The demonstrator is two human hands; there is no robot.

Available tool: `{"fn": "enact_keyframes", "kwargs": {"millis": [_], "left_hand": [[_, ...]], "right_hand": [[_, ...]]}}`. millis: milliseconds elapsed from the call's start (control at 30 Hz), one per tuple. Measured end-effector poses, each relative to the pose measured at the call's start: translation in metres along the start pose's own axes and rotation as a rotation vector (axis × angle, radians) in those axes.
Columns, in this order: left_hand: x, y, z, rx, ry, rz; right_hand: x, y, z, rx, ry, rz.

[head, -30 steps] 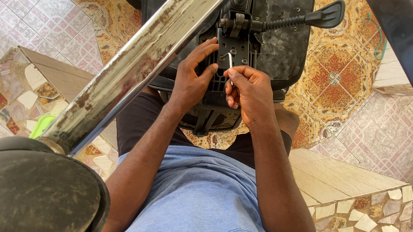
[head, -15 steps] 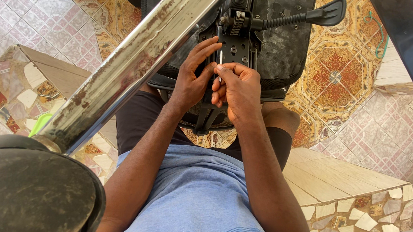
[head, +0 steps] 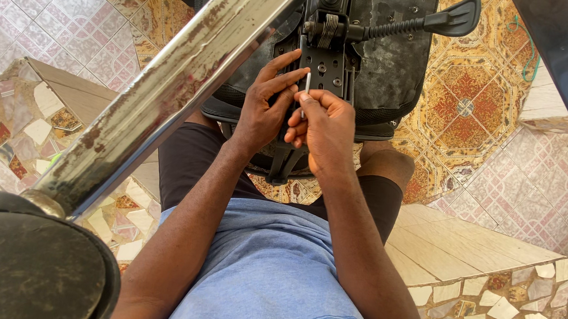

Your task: The person sits on the floor and uses a hex key to remove and reinsert screws on the underside of an office chair base. The person detaches a plastic component, flips the chair, and continues adjusting the mechanism.

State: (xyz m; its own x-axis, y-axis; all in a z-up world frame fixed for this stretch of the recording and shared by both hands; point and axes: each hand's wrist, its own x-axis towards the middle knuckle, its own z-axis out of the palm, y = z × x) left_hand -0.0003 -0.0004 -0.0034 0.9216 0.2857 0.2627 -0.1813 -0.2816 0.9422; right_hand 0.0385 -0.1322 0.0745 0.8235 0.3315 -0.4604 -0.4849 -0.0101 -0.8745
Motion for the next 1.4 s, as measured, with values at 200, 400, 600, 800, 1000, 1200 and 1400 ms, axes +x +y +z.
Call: {"fn": "enact_keyframes", "kwargs": {"millis": [200, 400, 600, 800, 1000, 1200, 1400], "left_hand": [[0.001, 0.000, -0.003, -0.039, -0.005, -0.032], [0.002, 0.003, -0.005, -0.018, -0.025, 0.000], [0.002, 0.006, -0.005, -0.085, -0.021, -0.094], [0.002, 0.002, -0.005, -0.023, -0.026, -0.023], [0.001, 0.002, -0.005, -0.019, -0.024, -0.022], [0.001, 0.003, -0.004, -0.030, -0.026, -0.009], [0.000, 0.004, -0.005, -0.047, -0.032, -0.002]], "right_hand": [[0.002, 0.000, 0.006, 0.062, -0.017, -0.034], [0.005, -0.008, -0.002, 0.056, -0.021, -0.027], [0.002, -0.004, 0.003, 0.071, -0.052, -0.029], [0.004, -0.009, 0.000, 0.036, -0.040, -0.022], [0.011, -0.012, 0.001, 0.083, -0.062, 0.086], [0.020, -0.020, -0.011, 0.022, -0.189, 0.099], [0.020, -0.021, -0.019, 0.080, -0.272, 0.097]]}}
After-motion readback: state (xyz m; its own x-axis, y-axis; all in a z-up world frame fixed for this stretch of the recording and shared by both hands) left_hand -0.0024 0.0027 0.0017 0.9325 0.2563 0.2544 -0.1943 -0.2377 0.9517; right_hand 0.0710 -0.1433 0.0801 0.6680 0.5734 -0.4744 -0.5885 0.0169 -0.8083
